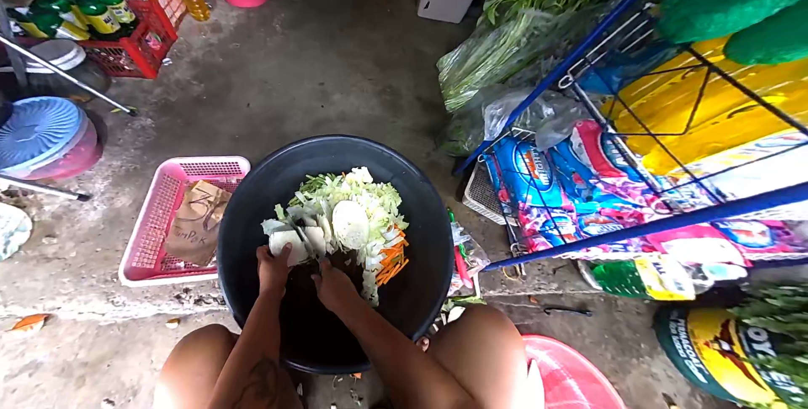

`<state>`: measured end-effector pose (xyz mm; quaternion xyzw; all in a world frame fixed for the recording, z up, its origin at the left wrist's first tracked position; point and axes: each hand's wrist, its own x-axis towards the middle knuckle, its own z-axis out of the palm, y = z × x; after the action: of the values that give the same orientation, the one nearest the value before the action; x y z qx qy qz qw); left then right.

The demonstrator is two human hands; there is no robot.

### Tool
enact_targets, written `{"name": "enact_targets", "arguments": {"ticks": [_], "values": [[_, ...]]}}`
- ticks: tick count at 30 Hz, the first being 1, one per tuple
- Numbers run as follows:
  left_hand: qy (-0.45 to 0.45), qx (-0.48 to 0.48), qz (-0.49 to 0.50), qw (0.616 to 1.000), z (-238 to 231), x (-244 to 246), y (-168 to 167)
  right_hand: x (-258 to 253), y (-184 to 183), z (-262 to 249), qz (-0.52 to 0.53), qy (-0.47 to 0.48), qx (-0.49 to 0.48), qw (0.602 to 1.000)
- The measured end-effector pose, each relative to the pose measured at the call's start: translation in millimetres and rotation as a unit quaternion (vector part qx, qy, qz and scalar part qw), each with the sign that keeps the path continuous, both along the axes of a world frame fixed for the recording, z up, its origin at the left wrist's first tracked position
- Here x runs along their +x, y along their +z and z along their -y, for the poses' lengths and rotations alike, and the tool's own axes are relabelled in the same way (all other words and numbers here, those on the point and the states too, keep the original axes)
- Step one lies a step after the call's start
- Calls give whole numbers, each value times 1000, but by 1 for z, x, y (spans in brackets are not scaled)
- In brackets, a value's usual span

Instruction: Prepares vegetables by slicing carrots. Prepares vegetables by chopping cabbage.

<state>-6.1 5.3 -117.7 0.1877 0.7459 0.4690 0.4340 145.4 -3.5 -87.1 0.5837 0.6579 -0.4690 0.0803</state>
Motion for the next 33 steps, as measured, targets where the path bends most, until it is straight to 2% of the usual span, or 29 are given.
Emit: {"name": "enact_targets", "arguments": {"ticks": [5,12,15,17,18,22,27,33], "values": [[50,11,46,998,2,3,5,-4,-10,4,0,-7,4,1000],[118,55,131,983,3,2,18,50,2,22,28,2,-12,1000],[25,-7,124,992,7,-6,29,52,5,19,52,-3,-9,999],[-64,-69,90,992,9,-13,25,48,10,20,60,-1,-11,998],[-77,-86,72,991,10,-16,22,47,14,21,62,1,-7,998],[-44,-110,31,992,4,-24,17,55,29,23,61,34,20,997],[-64,-106,15,992,-1,-29,16,59,40,18,72,85,37,993],[-63,-111,12,992,0,-32,12,40,12,2,62,106,35,992]]}}
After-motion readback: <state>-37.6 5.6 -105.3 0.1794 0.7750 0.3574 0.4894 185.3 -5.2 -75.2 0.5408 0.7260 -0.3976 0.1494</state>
